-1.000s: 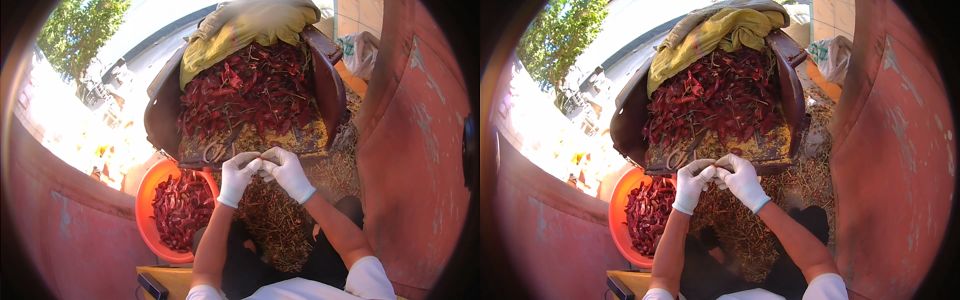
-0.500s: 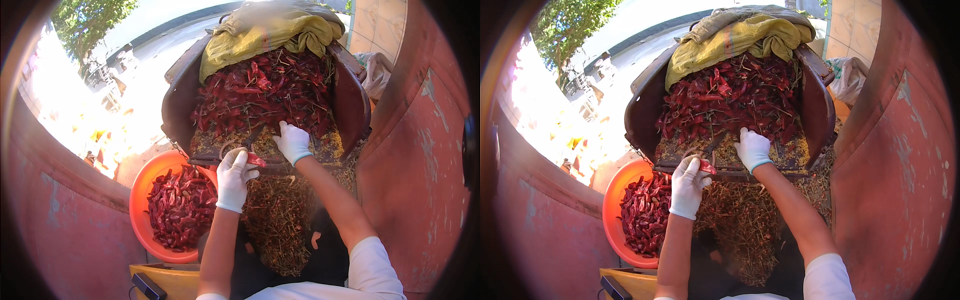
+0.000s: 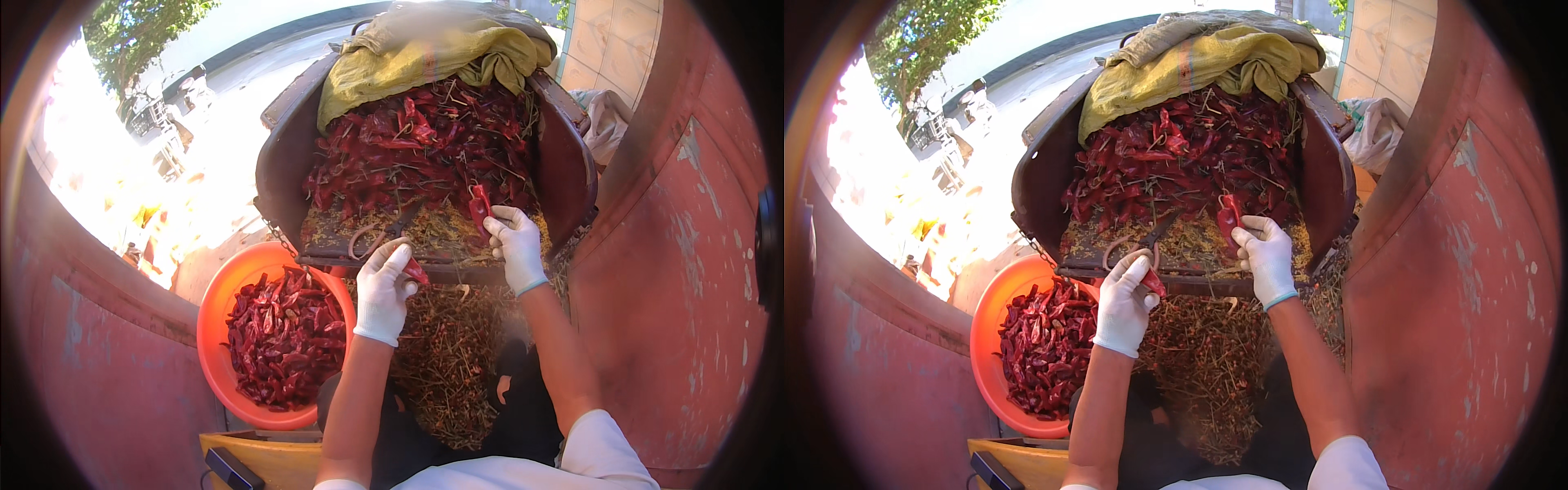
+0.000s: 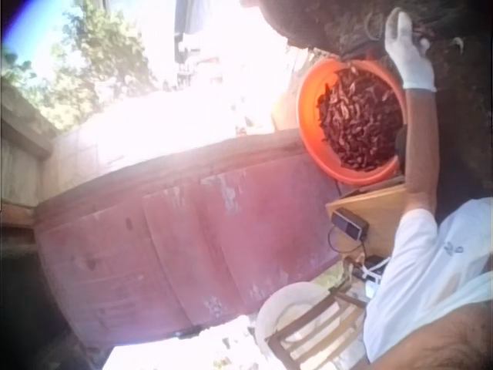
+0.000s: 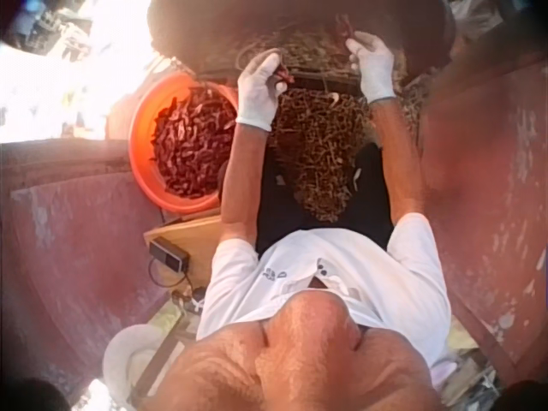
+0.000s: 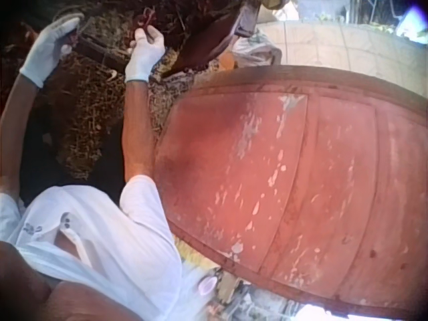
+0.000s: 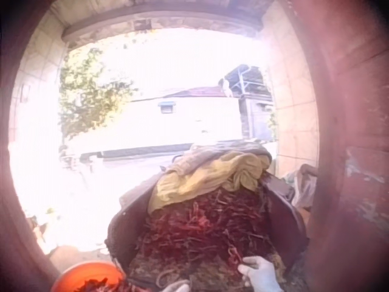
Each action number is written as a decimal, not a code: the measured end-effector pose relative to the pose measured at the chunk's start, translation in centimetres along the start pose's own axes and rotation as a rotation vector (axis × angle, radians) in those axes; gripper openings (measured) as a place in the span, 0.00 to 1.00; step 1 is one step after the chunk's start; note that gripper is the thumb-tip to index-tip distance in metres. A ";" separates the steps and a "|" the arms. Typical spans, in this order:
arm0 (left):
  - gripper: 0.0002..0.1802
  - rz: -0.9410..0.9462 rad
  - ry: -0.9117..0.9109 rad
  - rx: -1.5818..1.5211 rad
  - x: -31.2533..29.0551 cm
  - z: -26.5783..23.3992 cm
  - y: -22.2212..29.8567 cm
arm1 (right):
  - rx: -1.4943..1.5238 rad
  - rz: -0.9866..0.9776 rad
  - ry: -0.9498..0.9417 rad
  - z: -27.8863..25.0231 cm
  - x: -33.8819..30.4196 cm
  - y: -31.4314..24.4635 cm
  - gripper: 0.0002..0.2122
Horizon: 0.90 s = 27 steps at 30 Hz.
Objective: The person uses a small blade to slit dried red peppers and removes the seeds by hand into a pile.
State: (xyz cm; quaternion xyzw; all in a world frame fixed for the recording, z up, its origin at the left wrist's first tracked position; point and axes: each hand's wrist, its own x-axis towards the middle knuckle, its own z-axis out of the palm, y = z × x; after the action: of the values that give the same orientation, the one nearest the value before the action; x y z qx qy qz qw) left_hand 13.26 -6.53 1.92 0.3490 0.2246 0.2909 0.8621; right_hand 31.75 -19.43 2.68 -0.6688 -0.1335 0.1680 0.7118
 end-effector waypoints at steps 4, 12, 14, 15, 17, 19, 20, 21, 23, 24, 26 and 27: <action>0.17 0.006 -0.026 0.213 -0.4 1.4 -1.0 | 0.097 -0.024 -0.095 1.1 -4.4 -0.5 0.13; 0.16 0.038 -0.014 0.402 -0.6 1.8 -1.7 | -0.109 -0.098 -0.271 2.2 -8.6 -0.8 0.10; 0.14 0.086 0.064 0.396 -0.7 1.5 -1.1 | 0.037 -0.032 -0.263 2.2 -7.7 -0.5 0.10; 0.14 0.101 0.071 0.396 -0.4 1.1 -0.9 | 0.100 -0.005 -0.265 2.1 -7.4 -0.5 0.10; 0.12 0.092 0.069 0.363 -0.2 0.6 -0.5 | 0.171 0.044 -0.317 2.0 -7.2 -0.5 0.10; 0.13 0.095 0.013 0.379 -0.1 0.4 -0.7 | 0.182 0.085 -0.422 2.1 -7.4 -0.4 0.10; 0.14 0.096 -0.014 0.387 -0.1 0.3 -0.7 | 0.153 0.074 -0.473 2.4 -7.5 -0.3 0.09; 0.15 0.093 -0.046 0.394 -0.1 0.3 -0.7 | 0.100 0.072 -0.503 2.5 -7.6 -0.2 0.09; 0.16 0.087 -0.112 0.408 -0.4 0.4 -0.6 | 0.026 0.068 -0.546 2.6 -7.6 -0.1 0.08; 0.16 0.080 -0.136 0.446 -0.5 0.6 -0.5 | 0.005 0.066 -0.558 2.6 -7.5 -0.1 0.08; 0.17 0.064 -0.188 0.522 -0.9 1.0 -0.3 | -0.124 -0.073 -0.533 2.4 -7.3 0.2 0.08; 0.18 0.061 -0.199 0.520 -0.7 0.7 -0.5 | -0.229 -0.208 -0.499 2.5 -7.2 0.9 0.09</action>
State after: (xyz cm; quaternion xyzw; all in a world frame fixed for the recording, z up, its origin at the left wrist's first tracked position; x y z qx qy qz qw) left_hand 13.32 -7.62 2.20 0.5918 0.1954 0.2135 0.7524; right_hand 24.10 -20.18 2.23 -0.6654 -0.3905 0.2372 0.5902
